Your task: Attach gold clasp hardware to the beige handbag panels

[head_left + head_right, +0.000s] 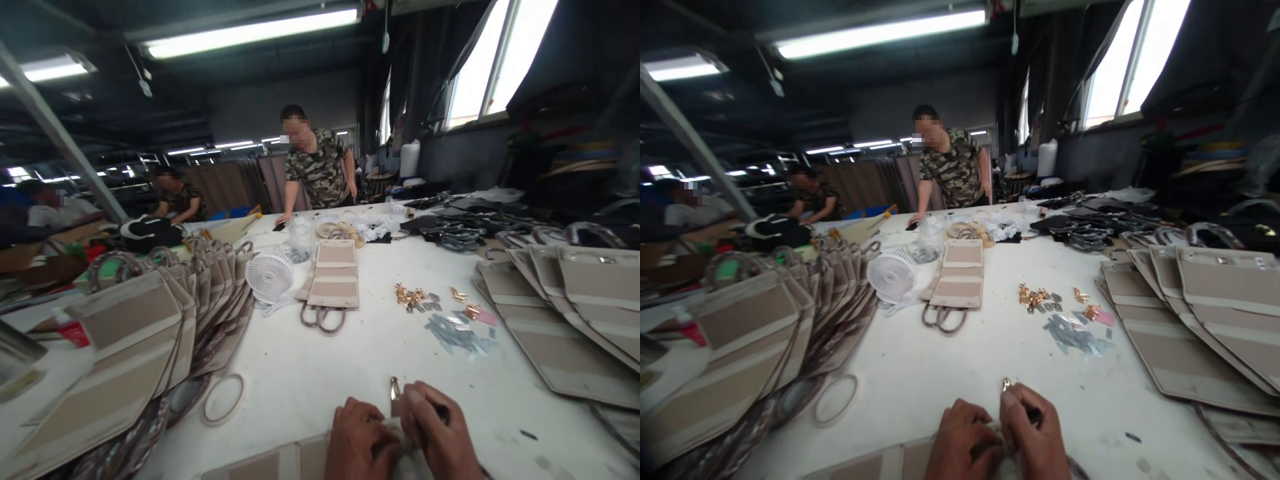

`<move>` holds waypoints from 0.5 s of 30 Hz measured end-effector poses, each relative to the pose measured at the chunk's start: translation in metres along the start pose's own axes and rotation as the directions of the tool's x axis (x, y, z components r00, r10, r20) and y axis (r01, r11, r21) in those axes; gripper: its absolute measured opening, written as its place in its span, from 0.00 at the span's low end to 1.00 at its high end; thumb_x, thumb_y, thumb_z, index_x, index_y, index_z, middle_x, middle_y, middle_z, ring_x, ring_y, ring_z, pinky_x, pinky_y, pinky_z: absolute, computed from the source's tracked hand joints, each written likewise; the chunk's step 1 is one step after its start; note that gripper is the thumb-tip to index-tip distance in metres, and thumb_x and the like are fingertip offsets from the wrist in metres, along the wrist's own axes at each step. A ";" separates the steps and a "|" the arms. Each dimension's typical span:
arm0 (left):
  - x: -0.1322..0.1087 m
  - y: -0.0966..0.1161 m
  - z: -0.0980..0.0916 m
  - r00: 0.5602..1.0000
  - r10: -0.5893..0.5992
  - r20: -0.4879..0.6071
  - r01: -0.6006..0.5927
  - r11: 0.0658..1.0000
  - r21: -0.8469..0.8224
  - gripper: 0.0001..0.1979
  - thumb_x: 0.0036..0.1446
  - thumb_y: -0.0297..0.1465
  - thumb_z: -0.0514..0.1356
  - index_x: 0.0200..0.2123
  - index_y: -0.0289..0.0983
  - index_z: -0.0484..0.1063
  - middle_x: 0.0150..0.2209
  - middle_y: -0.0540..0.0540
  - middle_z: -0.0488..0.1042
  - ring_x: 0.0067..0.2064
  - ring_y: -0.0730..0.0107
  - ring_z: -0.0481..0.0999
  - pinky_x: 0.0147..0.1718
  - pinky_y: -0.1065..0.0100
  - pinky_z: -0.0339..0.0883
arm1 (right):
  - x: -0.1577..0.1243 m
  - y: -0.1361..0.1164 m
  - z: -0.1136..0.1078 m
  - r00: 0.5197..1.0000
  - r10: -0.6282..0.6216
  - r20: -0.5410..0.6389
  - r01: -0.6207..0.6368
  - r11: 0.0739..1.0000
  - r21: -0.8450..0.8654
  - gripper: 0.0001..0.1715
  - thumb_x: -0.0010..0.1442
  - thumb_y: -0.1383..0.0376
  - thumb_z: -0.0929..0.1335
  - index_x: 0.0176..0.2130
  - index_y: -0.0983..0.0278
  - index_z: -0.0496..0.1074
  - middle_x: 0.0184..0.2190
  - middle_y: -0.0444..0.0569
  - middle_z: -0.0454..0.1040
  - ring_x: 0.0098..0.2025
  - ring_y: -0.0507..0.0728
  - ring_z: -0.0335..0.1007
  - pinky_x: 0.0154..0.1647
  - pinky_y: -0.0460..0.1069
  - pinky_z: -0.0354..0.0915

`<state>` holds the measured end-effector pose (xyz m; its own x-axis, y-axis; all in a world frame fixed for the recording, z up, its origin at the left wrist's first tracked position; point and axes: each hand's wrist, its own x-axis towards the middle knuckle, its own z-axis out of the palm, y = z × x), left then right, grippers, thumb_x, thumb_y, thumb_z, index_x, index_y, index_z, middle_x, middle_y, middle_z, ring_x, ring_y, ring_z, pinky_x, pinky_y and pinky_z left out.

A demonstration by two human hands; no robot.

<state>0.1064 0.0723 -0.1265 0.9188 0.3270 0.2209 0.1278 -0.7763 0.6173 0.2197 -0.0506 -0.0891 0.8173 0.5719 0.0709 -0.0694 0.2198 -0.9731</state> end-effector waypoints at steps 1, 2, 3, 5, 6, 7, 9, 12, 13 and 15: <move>0.000 -0.003 0.002 1.000 -0.009 -0.003 0.009 1.000 -0.001 0.07 0.54 0.33 0.71 0.37 0.51 0.83 0.43 0.49 0.81 0.48 0.56 0.76 0.47 0.54 0.65 | -0.002 -0.001 0.003 1.000 -0.024 0.018 0.026 0.994 -0.102 0.31 0.61 0.41 0.69 0.19 0.57 0.63 0.17 0.47 0.60 0.22 0.60 0.56 0.24 0.56 0.54; 0.000 -0.004 0.003 1.000 -0.025 -0.008 0.025 1.000 -0.003 0.06 0.55 0.35 0.70 0.37 0.51 0.83 0.43 0.48 0.81 0.47 0.56 0.76 0.47 0.53 0.66 | -0.003 -0.004 0.006 0.998 -0.048 0.048 0.056 0.980 -0.189 0.31 0.61 0.40 0.69 0.18 0.56 0.62 0.17 0.48 0.61 0.23 0.62 0.56 0.26 0.57 0.54; 0.001 -0.004 0.004 0.999 -0.048 -0.013 0.048 0.999 -0.001 0.06 0.55 0.35 0.69 0.38 0.50 0.83 0.41 0.48 0.81 0.46 0.55 0.76 0.47 0.53 0.66 | -0.005 -0.007 0.009 0.994 -0.070 0.088 0.091 0.962 -0.259 0.31 0.60 0.40 0.69 0.17 0.55 0.61 0.18 0.49 0.61 0.23 0.63 0.57 0.27 0.59 0.55; 0.001 0.001 0.001 0.994 -0.111 -0.017 0.111 0.994 0.006 0.05 0.55 0.36 0.66 0.37 0.47 0.81 0.38 0.47 0.81 0.44 0.55 0.76 0.47 0.53 0.67 | -0.009 -0.015 0.014 0.981 -0.087 0.171 0.143 0.926 -0.349 0.31 0.58 0.40 0.69 0.16 0.54 0.59 0.18 0.50 0.61 0.25 0.66 0.59 0.29 0.61 0.57; 0.002 0.006 -0.002 0.988 -0.150 -0.021 0.151 0.989 0.008 0.06 0.55 0.35 0.66 0.36 0.45 0.81 0.37 0.47 0.81 0.43 0.55 0.76 0.47 0.54 0.68 | -0.011 -0.019 0.015 0.977 -0.088 0.193 0.156 0.916 -0.369 0.31 0.57 0.41 0.69 0.16 0.54 0.58 0.18 0.50 0.61 0.25 0.66 0.60 0.30 0.61 0.58; 0.002 0.012 -0.007 0.982 -0.188 -0.017 0.188 0.982 0.010 0.07 0.54 0.35 0.65 0.37 0.44 0.81 0.38 0.46 0.81 0.43 0.56 0.77 0.47 0.55 0.68 | -0.013 -0.024 0.016 0.977 -0.091 0.193 0.159 0.914 -0.373 0.31 0.57 0.41 0.69 0.16 0.54 0.58 0.18 0.50 0.61 0.25 0.66 0.60 0.30 0.61 0.58; 0.003 0.026 -0.020 0.967 -0.252 0.031 0.251 0.968 0.022 0.11 0.52 0.35 0.66 0.41 0.43 0.81 0.42 0.46 0.82 0.45 0.57 0.78 0.46 0.59 0.69 | -0.016 -0.032 0.014 0.980 -0.123 0.157 0.170 0.928 -0.332 0.31 0.59 0.42 0.69 0.17 0.55 0.58 0.18 0.49 0.61 0.25 0.64 0.60 0.28 0.59 0.57; 0.013 0.038 -0.040 0.939 -0.283 0.194 0.275 0.959 0.067 0.17 0.55 0.37 0.64 0.48 0.42 0.81 0.48 0.45 0.82 0.47 0.58 0.79 0.47 0.62 0.69 | -0.017 -0.039 0.008 0.978 -0.157 0.139 0.189 0.948 -0.257 0.30 0.64 0.45 0.67 0.18 0.57 0.61 0.17 0.46 0.62 0.24 0.59 0.60 0.28 0.56 0.57; 0.019 0.038 -0.043 0.931 -0.286 0.228 0.280 0.958 0.059 0.17 0.56 0.39 0.63 0.47 0.42 0.81 0.47 0.45 0.83 0.46 0.58 0.79 0.46 0.63 0.68 | -0.015 -0.039 0.006 0.979 -0.147 0.141 0.179 0.952 -0.249 0.30 0.65 0.46 0.67 0.19 0.58 0.62 0.17 0.44 0.62 0.23 0.58 0.60 0.29 0.54 0.58; 0.031 0.031 -0.045 0.904 -0.296 0.309 0.295 0.954 0.051 0.15 0.56 0.42 0.63 0.39 0.39 0.83 0.38 0.45 0.83 0.40 0.60 0.79 0.40 0.65 0.67 | -0.009 -0.035 0.002 0.983 -0.126 0.133 0.148 0.974 -0.174 0.30 0.65 0.47 0.68 0.19 0.59 0.62 0.16 0.42 0.63 0.20 0.54 0.58 0.26 0.52 0.57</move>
<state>0.1219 0.0821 -0.0664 0.9080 0.3590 -0.2159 0.4119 -0.6716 0.6158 0.2134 -0.0615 -0.0550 0.7362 0.6397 0.2211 0.1528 0.1612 -0.9750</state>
